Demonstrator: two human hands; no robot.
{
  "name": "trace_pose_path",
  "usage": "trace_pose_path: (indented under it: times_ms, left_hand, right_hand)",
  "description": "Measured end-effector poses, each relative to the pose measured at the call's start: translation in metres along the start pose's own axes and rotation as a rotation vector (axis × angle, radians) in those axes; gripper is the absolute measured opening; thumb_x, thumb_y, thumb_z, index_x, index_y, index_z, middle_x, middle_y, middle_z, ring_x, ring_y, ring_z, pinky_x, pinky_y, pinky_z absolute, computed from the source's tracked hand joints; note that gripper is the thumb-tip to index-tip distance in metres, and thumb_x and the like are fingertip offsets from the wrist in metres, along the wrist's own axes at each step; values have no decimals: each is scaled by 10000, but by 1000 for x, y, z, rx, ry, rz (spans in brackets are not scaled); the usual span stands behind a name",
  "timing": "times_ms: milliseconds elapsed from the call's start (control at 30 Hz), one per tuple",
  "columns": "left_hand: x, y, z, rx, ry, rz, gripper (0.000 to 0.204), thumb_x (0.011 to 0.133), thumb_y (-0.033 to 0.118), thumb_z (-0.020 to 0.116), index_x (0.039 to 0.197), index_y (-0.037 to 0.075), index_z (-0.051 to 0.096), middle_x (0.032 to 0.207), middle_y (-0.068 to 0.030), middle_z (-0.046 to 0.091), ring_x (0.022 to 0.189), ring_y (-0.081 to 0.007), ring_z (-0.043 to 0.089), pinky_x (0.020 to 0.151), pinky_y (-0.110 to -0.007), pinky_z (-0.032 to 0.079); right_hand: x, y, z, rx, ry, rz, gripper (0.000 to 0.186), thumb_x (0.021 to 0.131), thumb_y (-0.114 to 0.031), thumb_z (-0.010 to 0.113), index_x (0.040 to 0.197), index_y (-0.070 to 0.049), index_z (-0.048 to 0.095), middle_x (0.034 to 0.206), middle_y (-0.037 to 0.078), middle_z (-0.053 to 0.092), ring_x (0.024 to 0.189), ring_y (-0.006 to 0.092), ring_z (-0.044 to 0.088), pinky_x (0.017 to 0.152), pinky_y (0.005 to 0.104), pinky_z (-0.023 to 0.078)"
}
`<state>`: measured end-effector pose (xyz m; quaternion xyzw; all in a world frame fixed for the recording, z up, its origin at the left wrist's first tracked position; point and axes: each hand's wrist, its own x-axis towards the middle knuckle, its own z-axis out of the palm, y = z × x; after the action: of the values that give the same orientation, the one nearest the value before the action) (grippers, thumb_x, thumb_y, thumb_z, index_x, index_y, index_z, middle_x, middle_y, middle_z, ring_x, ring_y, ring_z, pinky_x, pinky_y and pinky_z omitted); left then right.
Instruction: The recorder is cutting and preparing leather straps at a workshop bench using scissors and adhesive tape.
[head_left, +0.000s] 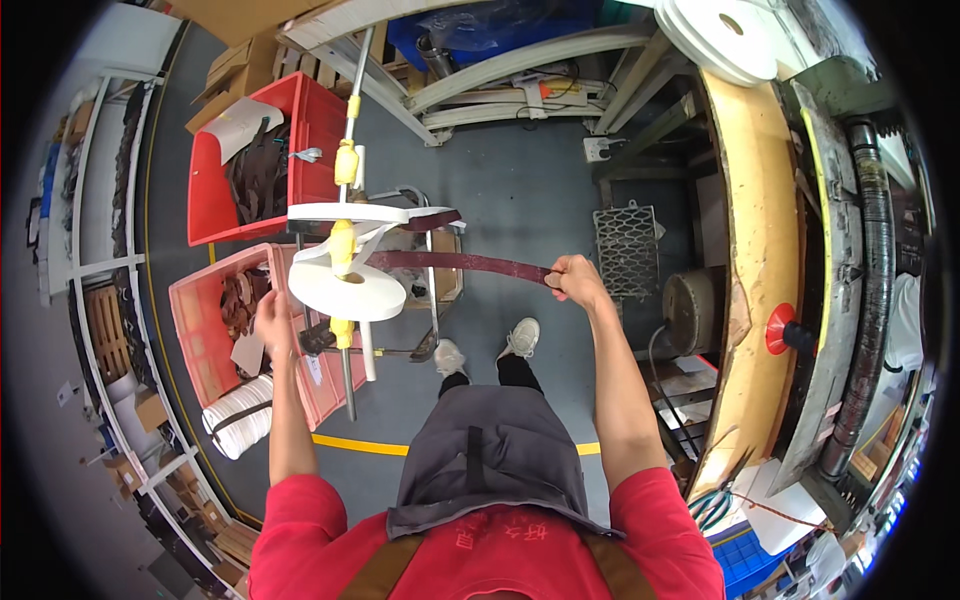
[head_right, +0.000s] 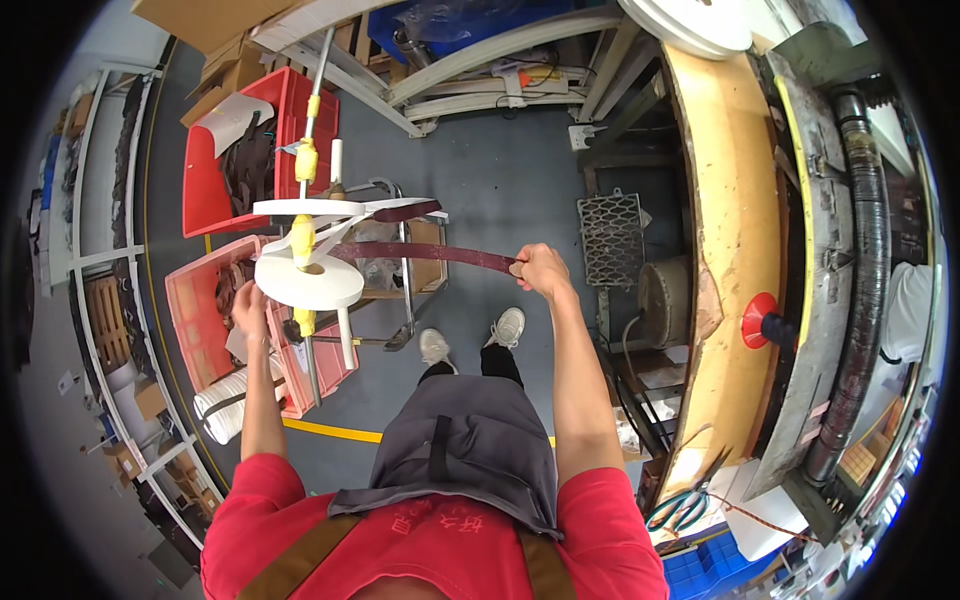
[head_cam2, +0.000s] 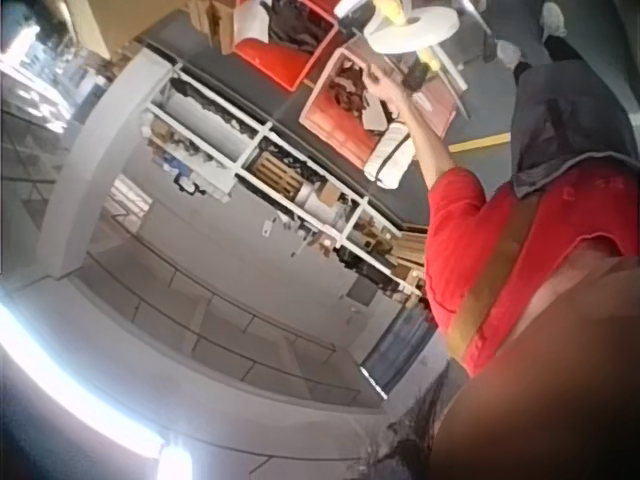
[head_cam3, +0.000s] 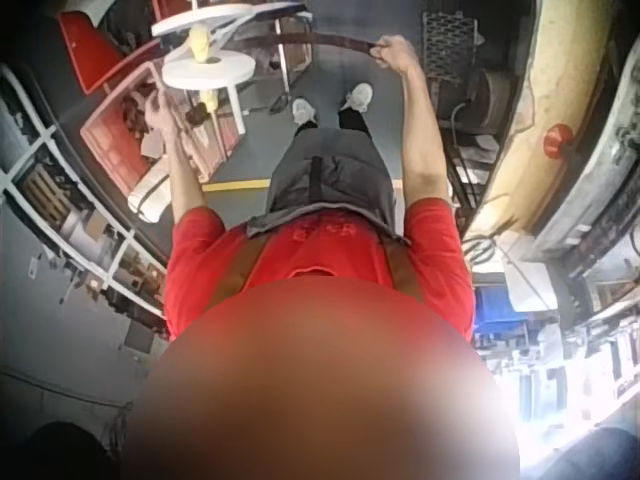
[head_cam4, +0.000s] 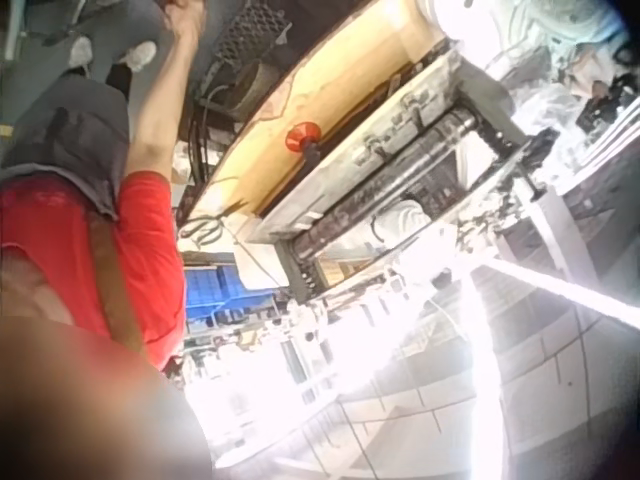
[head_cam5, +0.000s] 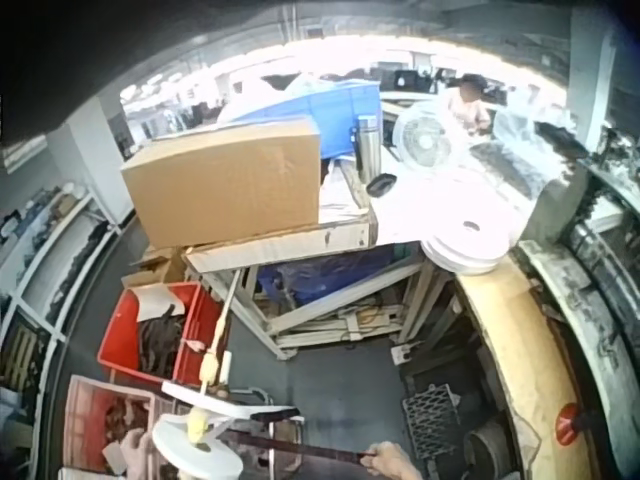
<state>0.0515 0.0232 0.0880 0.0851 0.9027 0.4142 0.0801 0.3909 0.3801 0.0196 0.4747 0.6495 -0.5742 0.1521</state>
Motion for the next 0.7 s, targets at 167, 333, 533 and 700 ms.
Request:
trace_pose_path:
  times_ms: [167, 333, 533, 700]
  left_hand:
    - [-132, 181, -13, -207, -121, 279, 164, 812, 48, 498, 962, -9, 531, 768, -57, 570, 705, -105, 539, 651, -228, 445]
    - [-152, 238, 88, -21, -703, 534, 158, 780, 31, 511, 926, 10, 569, 830, -133, 589, 755, -269, 572, 662, -307, 444]
    - [-102, 265, 197, 297, -1417, 550, 405, 729, 132, 565, 1114, 31, 492, 1100, -137, 531, 1028, -273, 497, 874, -337, 390]
    - [-105, 290, 232, -10, -1833, 48, 229, 756, 131, 583, 930, -16, 568, 825, -78, 609, 744, -128, 575, 685, -244, 461]
  right_hand:
    - [-28, -3, -3, 314, 36, -16, 138, 718, -143, 605, 742, -7, 596, 595, 45, 557, 502, 100, 522, 483, 225, 433]
    - [-54, -17, -12, 426, 53, -113, 116, 745, -139, 585, 736, -24, 576, 596, 12, 527, 497, 76, 494, 468, 209, 417]
    - [-100, -68, -47, 347, 163, -212, 131, 698, -118, 621, 732, 6, 592, 575, 45, 544, 498, 100, 510, 471, 255, 404]
    - [-129, -90, -87, 434, 172, -287, 132, 723, -114, 605, 774, 8, 594, 634, 43, 568, 544, 94, 516, 490, 231, 422]
